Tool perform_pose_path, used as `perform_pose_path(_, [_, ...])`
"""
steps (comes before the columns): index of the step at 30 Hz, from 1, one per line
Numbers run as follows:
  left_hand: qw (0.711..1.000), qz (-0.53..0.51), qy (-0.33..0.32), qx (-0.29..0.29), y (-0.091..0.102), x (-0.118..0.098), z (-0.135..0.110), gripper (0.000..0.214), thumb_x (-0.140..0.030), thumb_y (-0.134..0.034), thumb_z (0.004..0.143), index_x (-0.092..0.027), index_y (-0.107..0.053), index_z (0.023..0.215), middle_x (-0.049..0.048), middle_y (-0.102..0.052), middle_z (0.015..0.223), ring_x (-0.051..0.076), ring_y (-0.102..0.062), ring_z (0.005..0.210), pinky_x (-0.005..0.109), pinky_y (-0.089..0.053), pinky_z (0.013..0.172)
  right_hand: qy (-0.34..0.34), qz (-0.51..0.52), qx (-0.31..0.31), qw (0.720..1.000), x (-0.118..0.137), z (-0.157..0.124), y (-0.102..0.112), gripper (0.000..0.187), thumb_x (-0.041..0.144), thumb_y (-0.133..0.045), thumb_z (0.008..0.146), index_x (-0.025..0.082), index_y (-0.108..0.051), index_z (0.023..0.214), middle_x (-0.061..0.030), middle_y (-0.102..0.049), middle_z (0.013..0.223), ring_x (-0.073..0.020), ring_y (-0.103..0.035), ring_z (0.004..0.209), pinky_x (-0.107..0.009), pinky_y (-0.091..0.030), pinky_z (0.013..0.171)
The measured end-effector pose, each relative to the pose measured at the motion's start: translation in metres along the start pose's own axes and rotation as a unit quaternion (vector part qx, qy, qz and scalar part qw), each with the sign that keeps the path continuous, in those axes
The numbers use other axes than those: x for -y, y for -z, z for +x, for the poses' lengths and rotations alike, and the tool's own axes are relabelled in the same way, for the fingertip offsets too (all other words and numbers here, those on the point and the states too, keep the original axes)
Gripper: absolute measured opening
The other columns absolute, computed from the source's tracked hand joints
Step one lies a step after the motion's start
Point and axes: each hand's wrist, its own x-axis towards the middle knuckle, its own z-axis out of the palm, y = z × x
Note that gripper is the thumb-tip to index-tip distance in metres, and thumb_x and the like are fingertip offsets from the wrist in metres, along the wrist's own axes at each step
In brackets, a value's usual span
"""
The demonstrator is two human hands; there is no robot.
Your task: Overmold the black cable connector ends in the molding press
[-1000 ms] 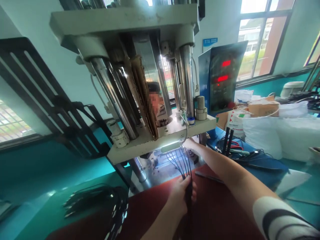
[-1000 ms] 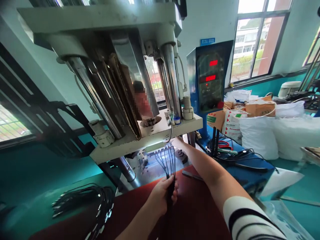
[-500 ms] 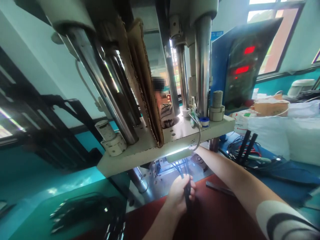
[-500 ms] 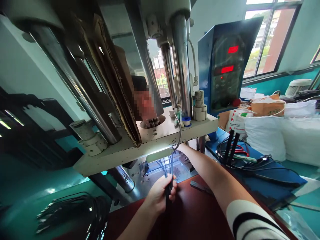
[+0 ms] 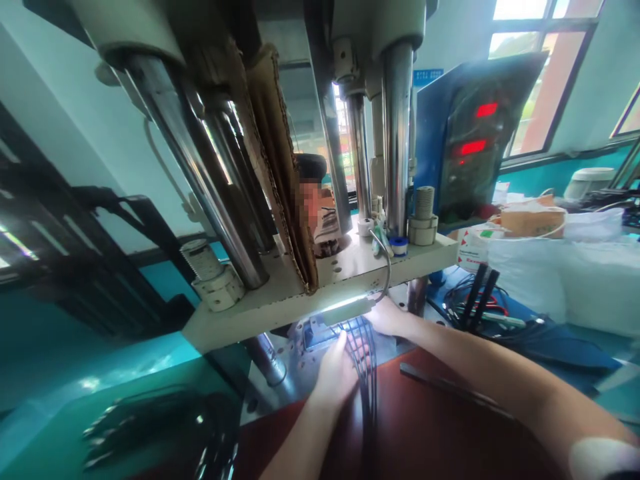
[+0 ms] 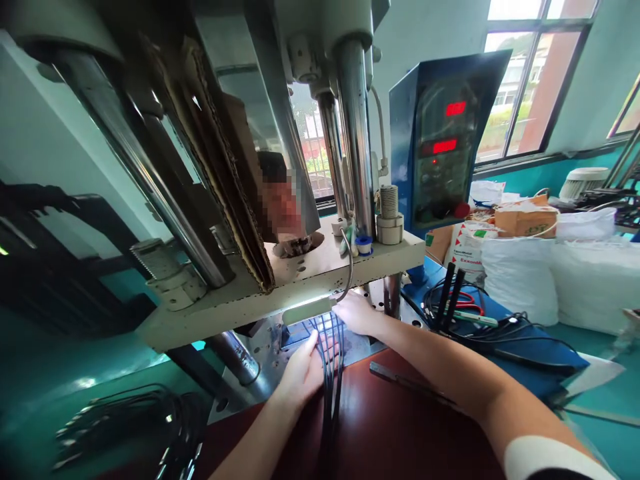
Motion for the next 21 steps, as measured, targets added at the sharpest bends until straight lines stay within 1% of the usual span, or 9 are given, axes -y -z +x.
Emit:
perform_pose_path(2, [0.998,0.044,-0.049,-0.02,0.004,-0.006,0.007,0.007,-0.019,-0.053,0.081,-0.016,-0.048,0.078,0.0007,-0.056,0.065,0.012,-0.057,0.057,0.024,-0.046,0.057,0.034,-0.016,-0.006,0.999,0.003,-0.012,-0.004,0.025,0.008,-0.05,0.081,0.009,-0.061,0.103,-0.0137,-0.063,0.104,-0.0234,-0.055,0.101,-0.036,-0.043,0.088])
perform_pose_path(5, [0.985,0.136,-0.092,-0.045,0.009,-0.013,0.012,0.009,-0.014,-0.055,0.075,-0.017,-0.046,0.074,-0.0029,-0.051,0.058,0.011,-0.056,0.054,0.023,-0.045,0.055,0.041,-0.036,-0.018,0.998,0.005,-0.02,-0.008,0.026,0.01,-0.042,0.085,0.008,-0.061,0.102,-0.0139,-0.065,0.097,-0.0227,-0.058,0.092,-0.037,-0.044,0.085])
perform_pose_path(9, [0.967,0.216,-0.11,-0.078,0.016,-0.019,0.012,0.014,-0.013,-0.055,0.068,-0.018,-0.042,0.067,-0.0041,-0.05,0.056,0.01,-0.054,0.051,0.023,-0.046,0.052,0.039,-0.048,-0.031,0.998,0.004,-0.02,-0.009,0.027,0.01,-0.04,0.087,0.009,-0.061,0.103,-0.0125,-0.065,0.094,-0.0224,-0.058,0.091,-0.037,-0.042,0.087])
perform_pose_path(13, [0.943,0.307,-0.093,-0.087,0.022,-0.025,0.016,0.014,-0.018,-0.056,0.069,-0.018,-0.043,0.067,-0.0012,-0.056,0.058,0.012,-0.056,0.05,0.024,-0.046,0.049,0.041,-0.052,-0.034,0.997,0.004,-0.021,-0.009,0.027,0.01,-0.039,0.087,0.009,-0.061,0.103,-0.0132,-0.064,0.098,-0.0238,-0.056,0.096,-0.04,-0.04,0.09])
perform_pose_path(16, [0.904,0.398,-0.098,-0.12,0.028,-0.028,0.022,0.013,-0.02,-0.057,0.07,-0.018,-0.045,0.069,0.0004,-0.057,0.055,0.014,-0.055,0.045,0.027,-0.046,0.045,0.04,-0.051,-0.033,0.997,0.005,-0.022,-0.007,0.028,0.009,-0.039,0.085,0.009,-0.061,0.103,-0.0138,-0.064,0.099,-0.0245,-0.056,0.098,-0.039,-0.04,0.09])
perform_pose_path(18, [0.868,0.454,-0.132,-0.154,0.031,-0.031,0.024,0.014,-0.024,-0.058,0.071,-0.017,-0.048,0.076,0.0026,-0.059,0.058,0.019,-0.058,0.048,0.033,-0.048,0.048,0.038,-0.05,-0.033,0.997,0.006,-0.021,-0.005,0.03,0.008,-0.041,0.083,0.008,-0.06,0.106,-0.0139,-0.064,0.101,-0.0249,-0.055,0.1,-0.039,-0.039,0.092])
perform_pose_path(19, [0.851,0.471,-0.156,-0.171,0.032,-0.034,0.023,0.017,-0.028,-0.058,0.072,-0.016,-0.049,0.082,0.0051,-0.061,0.065,0.023,-0.062,0.057,0.038,-0.05,0.054,0.039,-0.049,-0.034,0.997,0.006,-0.021,-0.004,0.032,0.007,-0.043,0.081,0.008,-0.059,0.109,-0.0141,-0.064,0.103,-0.0251,-0.055,0.102,-0.039,-0.038,0.093])
perform_pose_path(20, [0.83,0.492,-0.192,-0.18,0.032,-0.036,0.022,0.022,-0.031,-0.057,0.074,-0.016,-0.051,0.088,0.0082,-0.063,0.075,0.026,-0.064,0.07,0.041,-0.051,0.064,0.043,-0.048,-0.034,0.997,0.007,-0.02,-0.002,0.035,0.007,-0.044,0.079,0.008,-0.058,0.111,-0.0146,-0.063,0.105,-0.0252,-0.054,0.104,-0.039,-0.037,0.095])
perform_pose_path(21, [0.797,0.526,-0.241,-0.175,0.032,-0.039,0.021,0.025,-0.034,-0.056,0.076,-0.016,-0.052,0.094,0.0108,-0.064,0.087,0.028,-0.063,0.085,0.044,-0.049,0.076,0.05,-0.047,-0.033,0.997,0.008,-0.019,0.0,0.038,0.006,-0.044,0.077,0.008,-0.057,0.113,-0.0151,-0.062,0.109,-0.0253,-0.052,0.107,-0.04,-0.036,0.096])
